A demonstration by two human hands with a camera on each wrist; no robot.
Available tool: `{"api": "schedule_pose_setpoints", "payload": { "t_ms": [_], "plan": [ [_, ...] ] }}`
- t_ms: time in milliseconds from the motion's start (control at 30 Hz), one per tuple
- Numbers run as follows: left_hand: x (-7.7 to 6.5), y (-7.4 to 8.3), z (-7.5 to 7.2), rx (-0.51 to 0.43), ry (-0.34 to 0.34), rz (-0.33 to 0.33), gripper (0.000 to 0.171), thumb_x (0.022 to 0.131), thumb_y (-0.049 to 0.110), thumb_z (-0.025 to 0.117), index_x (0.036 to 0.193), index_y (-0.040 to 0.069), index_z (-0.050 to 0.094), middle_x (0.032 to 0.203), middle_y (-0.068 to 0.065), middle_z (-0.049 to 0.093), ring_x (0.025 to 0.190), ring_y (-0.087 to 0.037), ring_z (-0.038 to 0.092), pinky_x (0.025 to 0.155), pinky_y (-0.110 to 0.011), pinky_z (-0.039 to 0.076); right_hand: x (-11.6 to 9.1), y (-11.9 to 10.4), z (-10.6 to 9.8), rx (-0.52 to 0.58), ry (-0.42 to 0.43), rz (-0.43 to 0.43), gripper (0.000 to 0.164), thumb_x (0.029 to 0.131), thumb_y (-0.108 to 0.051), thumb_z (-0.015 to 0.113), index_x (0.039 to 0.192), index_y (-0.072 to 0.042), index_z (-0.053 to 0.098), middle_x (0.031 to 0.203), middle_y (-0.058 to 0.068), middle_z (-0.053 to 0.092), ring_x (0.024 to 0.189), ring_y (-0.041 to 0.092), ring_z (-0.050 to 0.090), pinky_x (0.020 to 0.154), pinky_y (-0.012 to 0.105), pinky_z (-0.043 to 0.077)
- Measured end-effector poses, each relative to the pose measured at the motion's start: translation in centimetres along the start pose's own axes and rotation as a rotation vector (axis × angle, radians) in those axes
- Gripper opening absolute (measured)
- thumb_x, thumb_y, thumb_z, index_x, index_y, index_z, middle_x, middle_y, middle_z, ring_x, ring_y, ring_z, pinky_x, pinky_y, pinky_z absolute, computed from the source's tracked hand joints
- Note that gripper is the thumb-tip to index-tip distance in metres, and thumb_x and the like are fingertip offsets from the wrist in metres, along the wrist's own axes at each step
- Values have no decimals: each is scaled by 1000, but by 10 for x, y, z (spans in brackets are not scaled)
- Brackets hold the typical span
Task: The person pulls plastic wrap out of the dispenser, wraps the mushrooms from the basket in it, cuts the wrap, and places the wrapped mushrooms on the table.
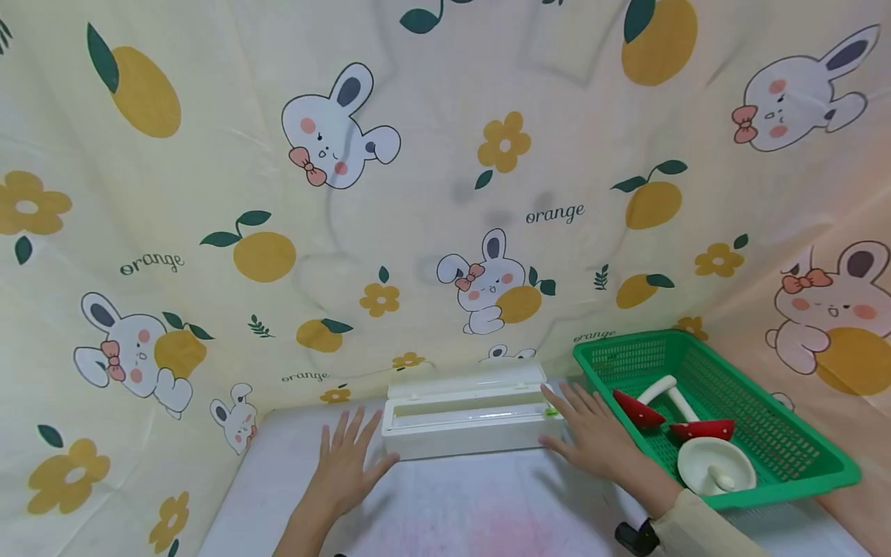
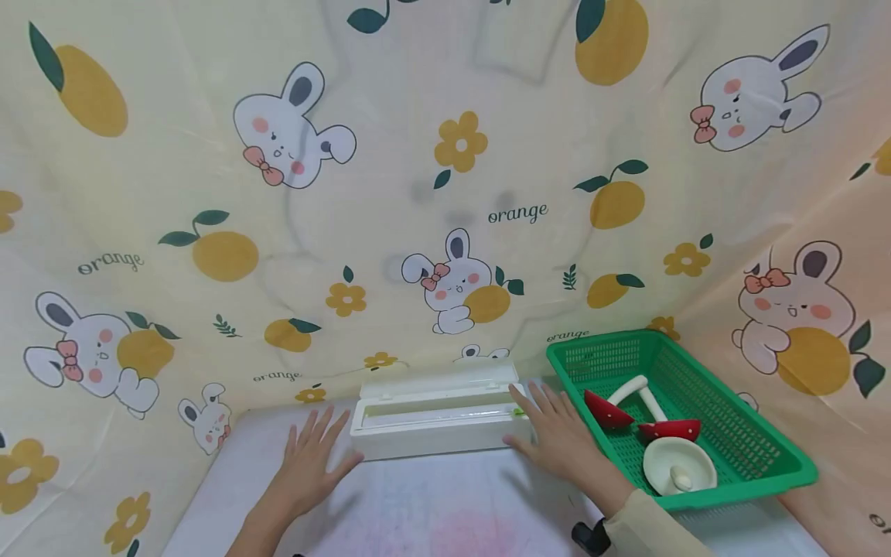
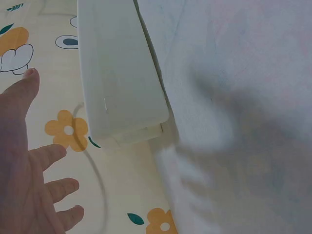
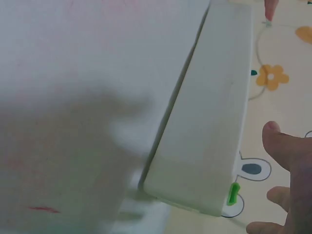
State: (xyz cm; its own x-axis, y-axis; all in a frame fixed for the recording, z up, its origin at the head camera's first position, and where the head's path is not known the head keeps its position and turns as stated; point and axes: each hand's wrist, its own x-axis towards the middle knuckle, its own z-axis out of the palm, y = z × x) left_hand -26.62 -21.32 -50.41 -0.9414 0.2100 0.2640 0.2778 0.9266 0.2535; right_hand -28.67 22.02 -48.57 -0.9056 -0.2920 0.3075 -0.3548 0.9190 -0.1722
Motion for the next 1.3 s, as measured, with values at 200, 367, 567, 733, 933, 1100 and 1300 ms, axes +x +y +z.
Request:
{"api": "schedule_pose_setpoints", "payload": {
  "t_ms": [200,367,567,733,933,1100,1300],
  "plan": [
    [13,1,1,-23,-54,-20,80,95,64,51,158,20,30,164,-15,24,152,-42,10,116,-68,4,12,2,5,28,-12,3,81,89,-58,67,154,-17,40,156,21,37,144,47,30,113,67,24],
    [23,6,3,-50,-46,14,73,99,60,49,157,20,33,161,-14,31,151,-40,18,117,-66,9,20,4,10,65,-36,23,76,91,-53,67,153,-16,42,155,21,39,144,47,31,112,66,26],
    [35,12,8,-79,12,32,54,102,43,55,149,20,46,152,-10,45,141,-33,40,110,-55,38,28,6,18,86,-24,29,63,93,-45,68,146,-15,51,148,18,49,137,42,43,103,63,42],
    [42,13,16,-86,69,27,38,101,31,61,137,19,58,137,-6,56,128,-28,53,101,-50,48,34,6,21,87,4,21,48,93,-37,71,134,-14,62,135,13,61,127,36,54,99,56,48],
    [48,11,26,-64,119,30,28,99,26,64,126,19,65,126,-3,62,119,-26,58,90,-47,54,35,7,25,92,-7,55,35,93,-31,72,124,-16,69,128,11,65,121,34,58,96,55,50],
    [53,13,29,-24,147,41,22,97,28,67,118,22,69,117,2,66,111,-24,60,82,-44,56,37,5,27,93,25,66,29,91,-28,74,117,-16,72,121,9,67,114,32,61,92,53,53],
    [59,17,29,14,179,60,11,96,27,68,106,25,72,99,8,68,100,-23,59,73,-40,56,43,0,28,124,38,120,20,89,-26,76,107,-16,75,110,4,67,101,26,63,85,48,56]
  ]
}}
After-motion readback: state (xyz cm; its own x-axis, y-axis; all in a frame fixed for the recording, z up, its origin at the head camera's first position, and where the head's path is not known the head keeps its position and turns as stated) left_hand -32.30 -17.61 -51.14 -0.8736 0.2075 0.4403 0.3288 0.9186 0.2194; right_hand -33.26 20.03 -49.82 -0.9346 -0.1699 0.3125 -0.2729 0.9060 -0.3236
